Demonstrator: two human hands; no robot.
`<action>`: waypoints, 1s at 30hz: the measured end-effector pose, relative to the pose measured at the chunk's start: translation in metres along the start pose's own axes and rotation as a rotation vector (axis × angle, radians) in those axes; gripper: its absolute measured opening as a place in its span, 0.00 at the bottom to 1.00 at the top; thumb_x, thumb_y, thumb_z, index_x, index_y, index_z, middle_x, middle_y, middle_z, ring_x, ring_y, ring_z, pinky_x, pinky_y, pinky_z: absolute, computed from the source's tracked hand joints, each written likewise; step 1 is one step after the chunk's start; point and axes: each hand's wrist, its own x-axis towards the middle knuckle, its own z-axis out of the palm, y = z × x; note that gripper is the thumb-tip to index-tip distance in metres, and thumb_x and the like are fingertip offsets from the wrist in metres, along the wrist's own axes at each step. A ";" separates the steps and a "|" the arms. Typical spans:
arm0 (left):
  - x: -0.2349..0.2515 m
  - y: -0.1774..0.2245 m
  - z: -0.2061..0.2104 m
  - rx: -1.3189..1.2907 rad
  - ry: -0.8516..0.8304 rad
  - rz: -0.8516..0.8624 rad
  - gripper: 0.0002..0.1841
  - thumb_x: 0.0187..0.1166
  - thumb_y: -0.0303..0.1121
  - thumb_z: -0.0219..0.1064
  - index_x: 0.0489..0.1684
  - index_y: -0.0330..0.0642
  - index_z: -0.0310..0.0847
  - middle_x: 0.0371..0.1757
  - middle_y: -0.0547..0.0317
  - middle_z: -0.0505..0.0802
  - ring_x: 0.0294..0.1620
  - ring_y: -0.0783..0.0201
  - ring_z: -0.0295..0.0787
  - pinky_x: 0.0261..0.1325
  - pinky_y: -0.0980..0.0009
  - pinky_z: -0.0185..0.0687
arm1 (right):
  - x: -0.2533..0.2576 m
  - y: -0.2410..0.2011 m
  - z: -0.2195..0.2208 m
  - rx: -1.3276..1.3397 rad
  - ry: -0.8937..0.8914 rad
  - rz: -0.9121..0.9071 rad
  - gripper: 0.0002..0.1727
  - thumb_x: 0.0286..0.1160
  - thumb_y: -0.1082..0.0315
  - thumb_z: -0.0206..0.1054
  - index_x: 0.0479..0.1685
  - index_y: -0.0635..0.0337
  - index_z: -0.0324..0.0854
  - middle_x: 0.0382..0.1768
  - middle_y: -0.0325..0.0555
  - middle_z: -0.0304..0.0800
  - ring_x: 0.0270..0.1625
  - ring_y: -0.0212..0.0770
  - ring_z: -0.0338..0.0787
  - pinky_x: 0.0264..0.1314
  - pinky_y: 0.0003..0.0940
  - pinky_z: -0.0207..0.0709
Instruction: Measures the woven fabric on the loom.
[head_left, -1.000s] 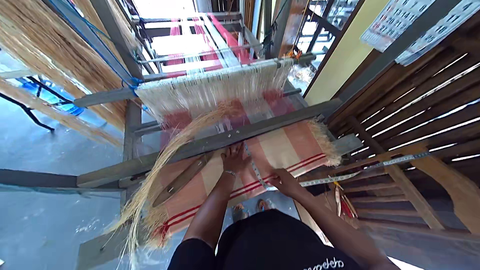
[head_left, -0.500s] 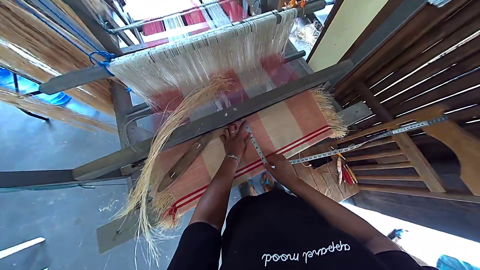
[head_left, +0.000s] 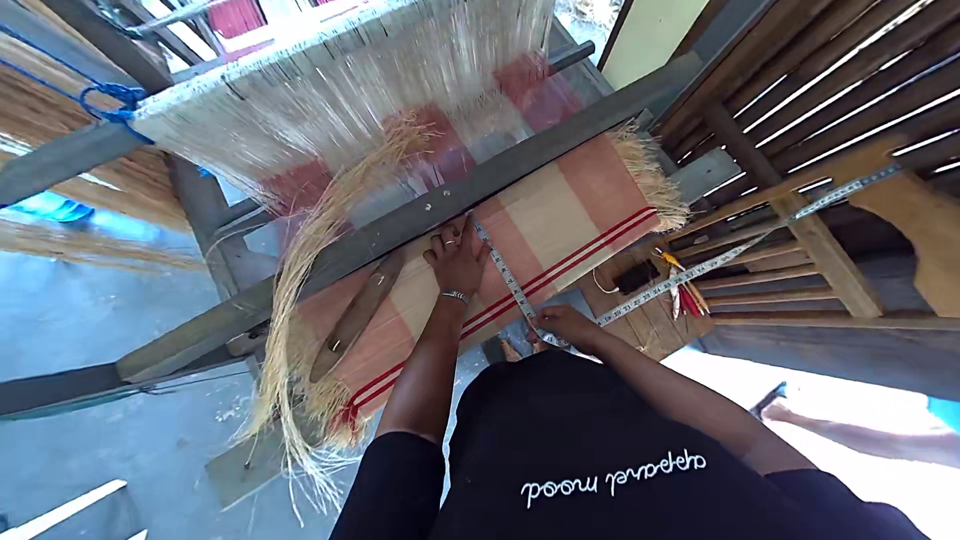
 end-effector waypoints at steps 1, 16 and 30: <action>0.001 0.001 -0.003 -0.010 0.000 0.005 0.35 0.83 0.66 0.54 0.92 0.70 0.61 0.75 0.42 0.78 0.71 0.35 0.73 0.59 0.34 0.68 | 0.002 0.001 0.002 0.034 0.007 0.001 0.16 0.90 0.59 0.60 0.56 0.65 0.83 0.43 0.44 0.94 0.42 0.32 0.90 0.50 0.33 0.83; 0.004 0.008 -0.011 0.064 -0.053 -0.007 0.39 0.82 0.69 0.50 0.94 0.68 0.56 0.80 0.39 0.75 0.77 0.32 0.69 0.62 0.31 0.66 | -0.001 -0.002 0.002 0.043 -0.033 -0.029 0.18 0.94 0.59 0.52 0.64 0.63 0.78 0.42 0.45 0.94 0.36 0.34 0.92 0.45 0.33 0.87; 0.006 0.011 -0.012 0.107 -0.105 -0.018 0.40 0.83 0.69 0.48 0.96 0.67 0.50 0.83 0.36 0.71 0.81 0.30 0.64 0.65 0.28 0.63 | 0.012 0.010 0.004 0.039 -0.030 -0.109 0.17 0.95 0.63 0.51 0.57 0.68 0.80 0.42 0.46 0.92 0.40 0.30 0.91 0.50 0.29 0.84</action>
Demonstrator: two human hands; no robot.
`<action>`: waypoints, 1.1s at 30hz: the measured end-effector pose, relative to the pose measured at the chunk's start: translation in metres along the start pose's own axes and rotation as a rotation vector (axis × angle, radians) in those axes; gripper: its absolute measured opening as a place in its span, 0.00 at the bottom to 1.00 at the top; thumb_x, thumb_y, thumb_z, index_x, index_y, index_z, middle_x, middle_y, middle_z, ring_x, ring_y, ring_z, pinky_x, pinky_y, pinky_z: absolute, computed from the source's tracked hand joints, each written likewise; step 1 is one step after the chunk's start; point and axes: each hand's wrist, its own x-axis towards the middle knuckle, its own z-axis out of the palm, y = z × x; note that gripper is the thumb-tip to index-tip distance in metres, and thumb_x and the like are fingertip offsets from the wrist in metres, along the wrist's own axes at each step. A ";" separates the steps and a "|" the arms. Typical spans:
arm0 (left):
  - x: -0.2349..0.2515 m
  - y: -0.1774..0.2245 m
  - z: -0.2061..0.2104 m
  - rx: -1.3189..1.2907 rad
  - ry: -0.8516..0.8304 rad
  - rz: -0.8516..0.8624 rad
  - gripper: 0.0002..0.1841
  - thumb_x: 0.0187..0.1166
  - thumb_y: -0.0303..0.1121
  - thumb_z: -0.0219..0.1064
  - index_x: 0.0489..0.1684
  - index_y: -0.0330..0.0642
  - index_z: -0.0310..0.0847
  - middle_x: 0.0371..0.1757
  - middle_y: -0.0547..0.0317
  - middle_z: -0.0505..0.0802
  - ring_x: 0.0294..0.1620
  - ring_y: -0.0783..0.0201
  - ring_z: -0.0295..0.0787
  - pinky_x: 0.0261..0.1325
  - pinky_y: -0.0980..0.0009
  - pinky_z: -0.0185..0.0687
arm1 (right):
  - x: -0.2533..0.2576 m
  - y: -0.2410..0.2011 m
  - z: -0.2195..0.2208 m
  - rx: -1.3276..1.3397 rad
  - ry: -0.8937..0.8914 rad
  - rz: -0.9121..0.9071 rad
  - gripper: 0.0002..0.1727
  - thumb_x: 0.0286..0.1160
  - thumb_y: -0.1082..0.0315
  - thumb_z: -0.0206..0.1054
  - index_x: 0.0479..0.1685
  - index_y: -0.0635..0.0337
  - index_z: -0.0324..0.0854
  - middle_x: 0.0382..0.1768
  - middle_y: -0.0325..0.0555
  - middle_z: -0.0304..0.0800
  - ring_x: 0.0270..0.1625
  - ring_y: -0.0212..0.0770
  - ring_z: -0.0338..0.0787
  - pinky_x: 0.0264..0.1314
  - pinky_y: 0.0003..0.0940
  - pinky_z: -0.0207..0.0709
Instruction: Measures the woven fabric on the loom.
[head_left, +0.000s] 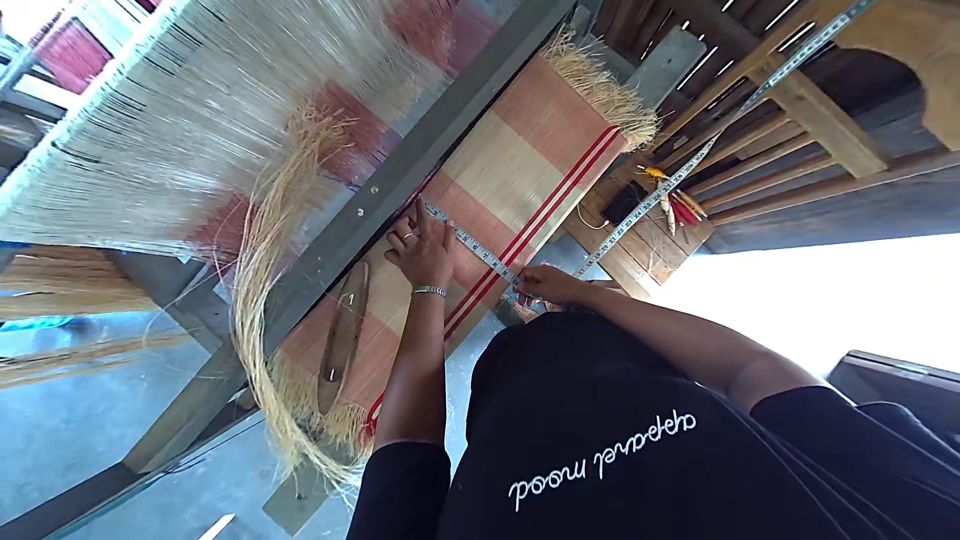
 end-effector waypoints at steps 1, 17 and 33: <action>0.000 0.000 0.000 -0.001 0.001 -0.003 0.40 0.83 0.68 0.48 0.96 0.67 0.50 0.83 0.36 0.71 0.81 0.30 0.65 0.65 0.28 0.63 | -0.002 -0.002 0.000 -0.019 -0.006 0.005 0.17 0.95 0.63 0.51 0.58 0.68 0.80 0.39 0.46 0.92 0.37 0.30 0.90 0.49 0.29 0.83; 0.000 0.002 -0.001 -0.019 -0.005 -0.026 0.40 0.82 0.69 0.49 0.96 0.69 0.49 0.83 0.39 0.71 0.80 0.32 0.64 0.65 0.30 0.63 | -0.004 -0.008 0.000 -0.064 0.000 0.029 0.17 0.95 0.63 0.51 0.58 0.67 0.80 0.33 0.43 0.91 0.33 0.30 0.88 0.46 0.29 0.83; 0.000 0.002 -0.002 -0.029 0.000 -0.025 0.40 0.83 0.68 0.50 0.96 0.69 0.50 0.81 0.38 0.72 0.79 0.32 0.65 0.64 0.31 0.63 | -0.004 -0.014 0.000 -0.066 -0.003 0.054 0.17 0.95 0.64 0.50 0.57 0.68 0.80 0.37 0.47 0.92 0.37 0.32 0.90 0.50 0.31 0.83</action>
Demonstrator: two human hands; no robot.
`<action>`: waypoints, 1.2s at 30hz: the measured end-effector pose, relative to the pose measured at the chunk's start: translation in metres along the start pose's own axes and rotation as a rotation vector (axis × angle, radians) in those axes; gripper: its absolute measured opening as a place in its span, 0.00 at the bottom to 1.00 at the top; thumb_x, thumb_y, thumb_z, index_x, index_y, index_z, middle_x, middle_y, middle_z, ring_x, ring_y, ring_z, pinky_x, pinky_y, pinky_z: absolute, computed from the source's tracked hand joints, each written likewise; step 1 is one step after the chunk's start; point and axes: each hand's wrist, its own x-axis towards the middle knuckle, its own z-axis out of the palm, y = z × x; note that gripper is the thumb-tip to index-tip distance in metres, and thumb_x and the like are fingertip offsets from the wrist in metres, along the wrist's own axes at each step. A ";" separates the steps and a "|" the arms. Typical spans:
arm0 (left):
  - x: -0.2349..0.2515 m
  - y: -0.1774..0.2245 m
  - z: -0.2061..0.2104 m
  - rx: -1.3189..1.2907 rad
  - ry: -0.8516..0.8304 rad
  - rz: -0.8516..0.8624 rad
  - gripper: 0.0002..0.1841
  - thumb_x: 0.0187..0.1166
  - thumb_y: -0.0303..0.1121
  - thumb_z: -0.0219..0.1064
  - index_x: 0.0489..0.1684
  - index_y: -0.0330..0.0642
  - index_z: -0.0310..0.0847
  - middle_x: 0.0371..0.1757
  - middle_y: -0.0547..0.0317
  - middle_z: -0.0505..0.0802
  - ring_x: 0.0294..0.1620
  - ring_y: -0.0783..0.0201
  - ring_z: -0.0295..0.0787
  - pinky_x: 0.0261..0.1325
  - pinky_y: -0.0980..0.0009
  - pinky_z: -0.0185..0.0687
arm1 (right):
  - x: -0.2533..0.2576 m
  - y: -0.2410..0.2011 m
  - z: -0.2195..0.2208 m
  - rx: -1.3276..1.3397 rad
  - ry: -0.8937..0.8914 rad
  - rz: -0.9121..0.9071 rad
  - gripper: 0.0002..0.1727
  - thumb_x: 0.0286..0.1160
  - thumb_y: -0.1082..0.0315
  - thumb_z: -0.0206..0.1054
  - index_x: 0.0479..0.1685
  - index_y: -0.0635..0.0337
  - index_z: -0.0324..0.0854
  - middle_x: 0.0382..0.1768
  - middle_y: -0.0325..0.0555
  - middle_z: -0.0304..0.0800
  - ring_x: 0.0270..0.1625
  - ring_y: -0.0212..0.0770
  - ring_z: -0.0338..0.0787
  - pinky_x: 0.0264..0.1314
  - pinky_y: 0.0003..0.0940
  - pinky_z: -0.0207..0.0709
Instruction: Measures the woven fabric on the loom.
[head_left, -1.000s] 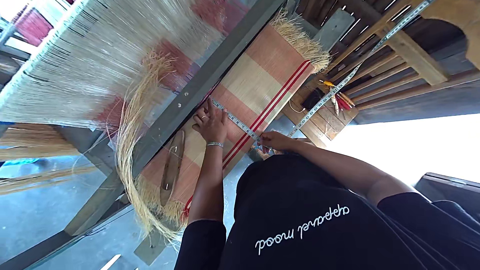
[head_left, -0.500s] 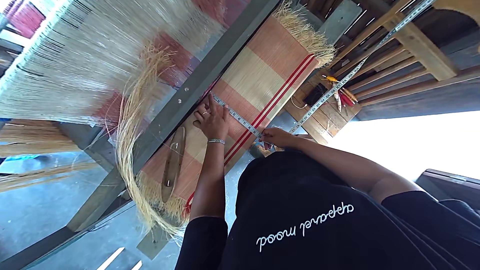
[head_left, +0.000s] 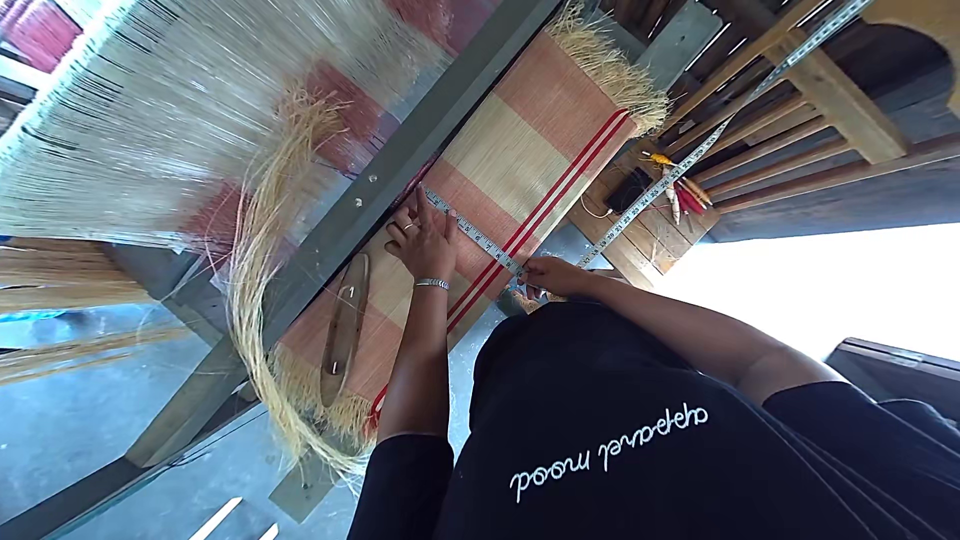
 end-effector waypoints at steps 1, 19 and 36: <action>0.000 0.000 0.000 0.000 -0.002 -0.003 0.40 0.82 0.69 0.50 0.96 0.70 0.50 0.82 0.39 0.72 0.79 0.33 0.65 0.64 0.31 0.63 | 0.000 0.000 0.000 0.003 -0.002 -0.001 0.17 0.95 0.64 0.51 0.56 0.69 0.80 0.40 0.47 0.93 0.40 0.32 0.91 0.53 0.31 0.84; 0.007 -0.015 -0.017 -0.016 -0.153 0.091 0.70 0.46 0.84 0.70 0.98 0.62 0.44 0.84 0.35 0.68 0.79 0.29 0.64 0.64 0.27 0.64 | -0.004 -0.008 0.002 0.002 0.172 -0.061 0.25 0.93 0.54 0.55 0.37 0.64 0.89 0.35 0.41 0.97 0.38 0.31 0.94 0.52 0.36 0.85; 0.008 -0.014 -0.013 -0.001 -0.133 0.077 0.65 0.52 0.83 0.68 0.97 0.68 0.43 0.84 0.32 0.67 0.80 0.28 0.64 0.62 0.28 0.65 | 0.000 -0.018 0.004 0.007 0.161 -0.012 0.26 0.95 0.55 0.53 0.38 0.64 0.89 0.36 0.41 0.98 0.36 0.30 0.94 0.50 0.34 0.86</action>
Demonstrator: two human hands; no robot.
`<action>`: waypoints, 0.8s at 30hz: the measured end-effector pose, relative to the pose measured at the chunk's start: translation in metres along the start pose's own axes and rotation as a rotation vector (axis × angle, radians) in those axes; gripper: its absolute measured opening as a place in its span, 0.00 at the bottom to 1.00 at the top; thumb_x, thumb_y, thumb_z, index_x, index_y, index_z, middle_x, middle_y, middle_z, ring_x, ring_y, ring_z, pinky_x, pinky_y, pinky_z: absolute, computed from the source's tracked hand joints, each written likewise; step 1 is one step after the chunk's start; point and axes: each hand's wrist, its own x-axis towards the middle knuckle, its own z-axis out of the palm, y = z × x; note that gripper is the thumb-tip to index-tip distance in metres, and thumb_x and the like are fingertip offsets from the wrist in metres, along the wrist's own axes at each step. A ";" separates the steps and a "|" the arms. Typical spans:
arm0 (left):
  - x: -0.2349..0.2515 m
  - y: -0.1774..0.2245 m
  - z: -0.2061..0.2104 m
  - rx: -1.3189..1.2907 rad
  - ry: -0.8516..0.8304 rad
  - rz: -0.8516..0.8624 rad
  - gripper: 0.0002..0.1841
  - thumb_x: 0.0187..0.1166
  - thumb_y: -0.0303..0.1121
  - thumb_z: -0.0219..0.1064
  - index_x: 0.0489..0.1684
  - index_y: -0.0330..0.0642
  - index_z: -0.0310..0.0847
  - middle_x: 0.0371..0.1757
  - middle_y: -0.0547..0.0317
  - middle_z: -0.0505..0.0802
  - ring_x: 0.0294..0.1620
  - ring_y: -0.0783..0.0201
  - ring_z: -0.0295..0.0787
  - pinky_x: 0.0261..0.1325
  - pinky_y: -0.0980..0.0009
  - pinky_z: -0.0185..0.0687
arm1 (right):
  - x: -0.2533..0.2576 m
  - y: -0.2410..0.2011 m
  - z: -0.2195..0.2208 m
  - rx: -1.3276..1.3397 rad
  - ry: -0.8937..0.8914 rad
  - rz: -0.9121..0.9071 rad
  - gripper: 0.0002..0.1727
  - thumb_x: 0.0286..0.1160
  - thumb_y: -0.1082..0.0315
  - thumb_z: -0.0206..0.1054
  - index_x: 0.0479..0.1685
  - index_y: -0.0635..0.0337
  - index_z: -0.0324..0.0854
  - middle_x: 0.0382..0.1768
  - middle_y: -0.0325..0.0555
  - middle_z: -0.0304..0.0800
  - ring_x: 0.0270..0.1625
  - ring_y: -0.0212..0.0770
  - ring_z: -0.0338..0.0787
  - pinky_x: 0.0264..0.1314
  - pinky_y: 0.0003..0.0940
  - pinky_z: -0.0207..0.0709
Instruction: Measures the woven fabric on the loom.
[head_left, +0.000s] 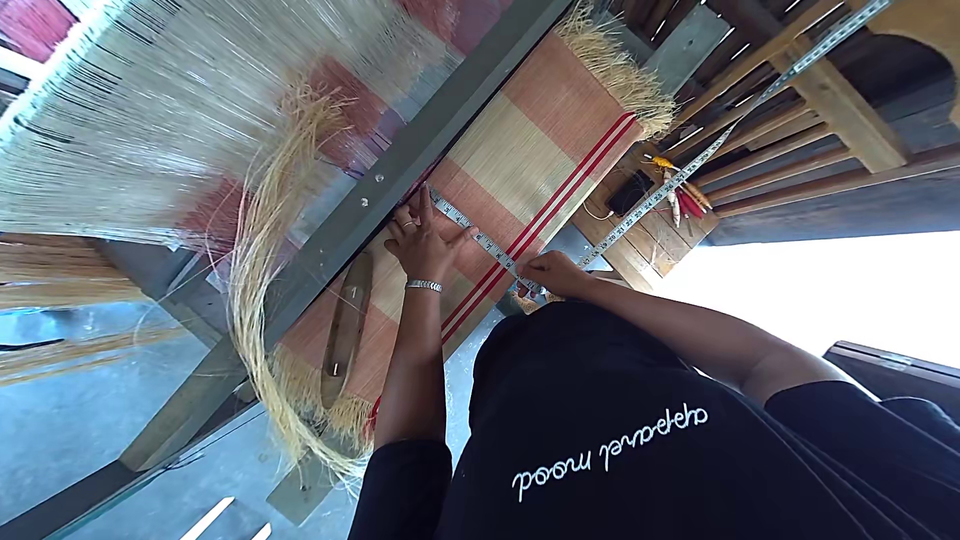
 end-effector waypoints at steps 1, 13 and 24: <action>0.000 0.000 0.000 0.000 0.004 0.002 0.65 0.52 0.83 0.69 0.97 0.67 0.43 0.84 0.32 0.68 0.79 0.28 0.64 0.62 0.28 0.65 | 0.000 0.000 0.000 0.000 -0.002 0.005 0.26 0.95 0.55 0.53 0.38 0.64 0.89 0.36 0.41 0.98 0.37 0.30 0.94 0.50 0.34 0.86; -0.001 0.001 -0.004 -0.028 -0.011 0.000 0.65 0.52 0.81 0.71 0.97 0.67 0.44 0.84 0.32 0.68 0.80 0.28 0.64 0.63 0.27 0.65 | 0.000 -0.001 -0.002 -0.034 -0.017 0.007 0.26 0.95 0.55 0.52 0.39 0.64 0.90 0.37 0.41 0.98 0.40 0.32 0.95 0.54 0.38 0.85; -0.001 0.002 -0.004 -0.027 -0.016 -0.014 0.66 0.50 0.81 0.72 0.97 0.69 0.43 0.84 0.33 0.68 0.80 0.28 0.63 0.64 0.28 0.65 | 0.001 0.000 -0.003 -0.044 -0.023 -0.006 0.25 0.94 0.55 0.53 0.38 0.63 0.90 0.36 0.40 0.98 0.38 0.30 0.94 0.52 0.36 0.85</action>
